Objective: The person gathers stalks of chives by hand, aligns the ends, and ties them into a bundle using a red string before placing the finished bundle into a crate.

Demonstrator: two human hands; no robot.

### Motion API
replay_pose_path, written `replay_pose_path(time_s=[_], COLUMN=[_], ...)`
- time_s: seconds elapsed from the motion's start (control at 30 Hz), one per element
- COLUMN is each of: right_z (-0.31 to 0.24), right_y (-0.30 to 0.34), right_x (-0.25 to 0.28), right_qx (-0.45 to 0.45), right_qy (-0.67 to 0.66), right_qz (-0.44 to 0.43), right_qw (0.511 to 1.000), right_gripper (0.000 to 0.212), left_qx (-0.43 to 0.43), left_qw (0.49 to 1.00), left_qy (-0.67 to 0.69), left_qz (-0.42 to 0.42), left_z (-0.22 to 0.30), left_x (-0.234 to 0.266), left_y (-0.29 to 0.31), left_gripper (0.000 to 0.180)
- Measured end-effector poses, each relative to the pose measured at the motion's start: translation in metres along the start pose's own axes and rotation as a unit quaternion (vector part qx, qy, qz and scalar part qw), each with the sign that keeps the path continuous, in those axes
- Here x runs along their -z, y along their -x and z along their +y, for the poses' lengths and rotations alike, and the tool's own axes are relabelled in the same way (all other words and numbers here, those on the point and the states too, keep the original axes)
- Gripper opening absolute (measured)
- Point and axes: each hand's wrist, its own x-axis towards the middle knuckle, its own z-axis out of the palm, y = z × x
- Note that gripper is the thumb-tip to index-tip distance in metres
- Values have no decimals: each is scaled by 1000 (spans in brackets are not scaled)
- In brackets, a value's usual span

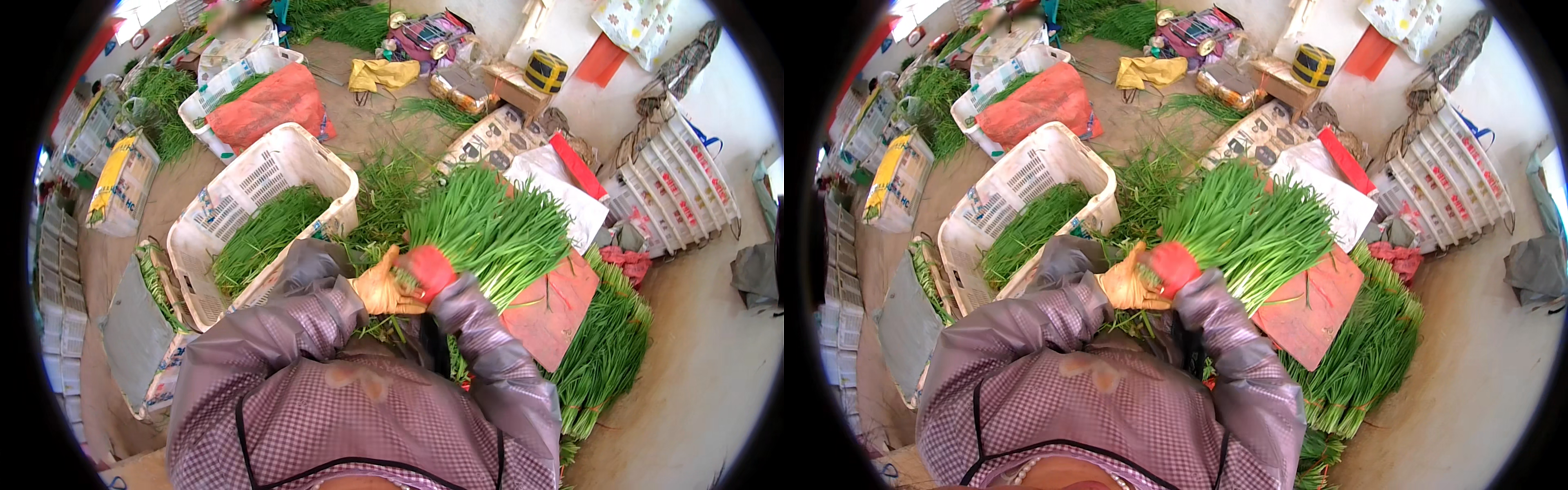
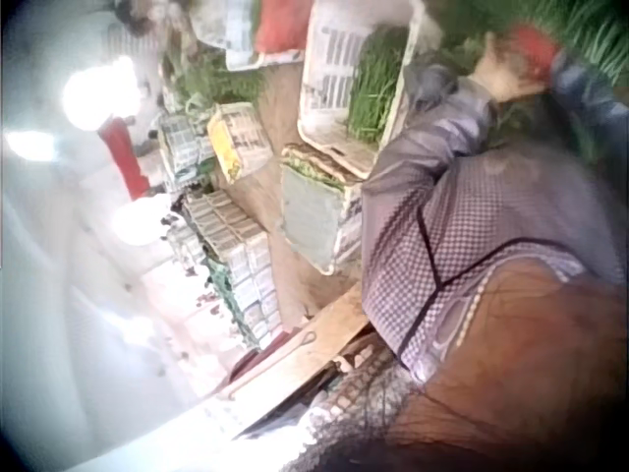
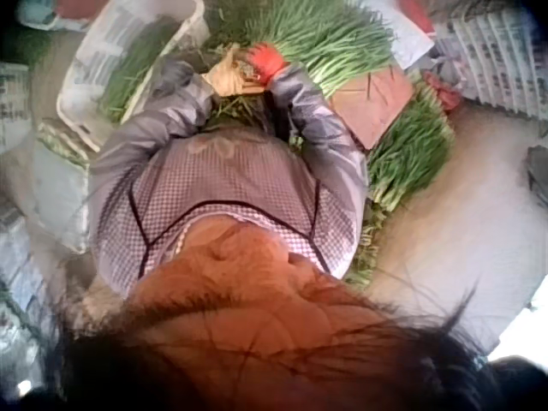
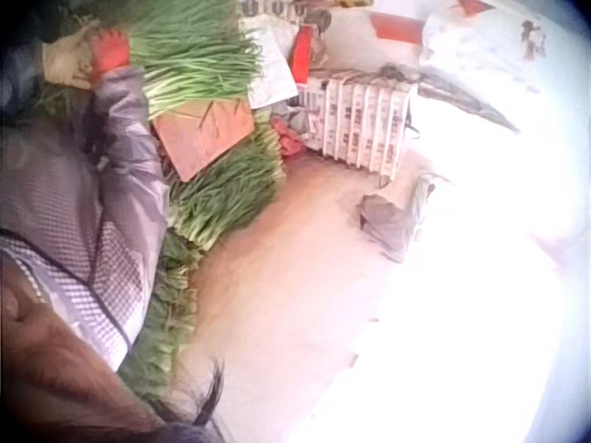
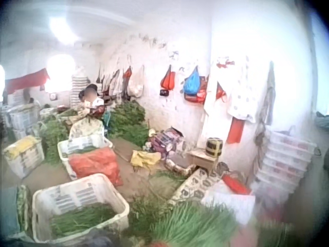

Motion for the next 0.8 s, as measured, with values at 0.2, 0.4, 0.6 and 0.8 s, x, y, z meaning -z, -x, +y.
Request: replay_pose_path(time_s=[0.2, 0.4, 0.6, 0.8], right_z=[-31, -47, -45, -23], right_y=[20, 43, 32, 40], right_x=[-13, -13, -22, 14], right_qx=[24, -227, -289, -208], right_qy=[-135, -604, -699, -820], right_qz=[87, 224, 291, 381], right_qw=[987, 730, 586, 374], right_gripper=[61, 32, 28, 20], left_qx=[-28, -4, 6, -43], left_qw=[966, 989, 967, 950], left_qy=[-53, -9, -28, -202], left_qz=[251, 150, 254, 235], left_z=[-18, -25, -34, -34], left_x=[-8, 31, 39, -8], left_y=[6, 6, 4, -11], left_gripper=[74, 76, 24, 25])
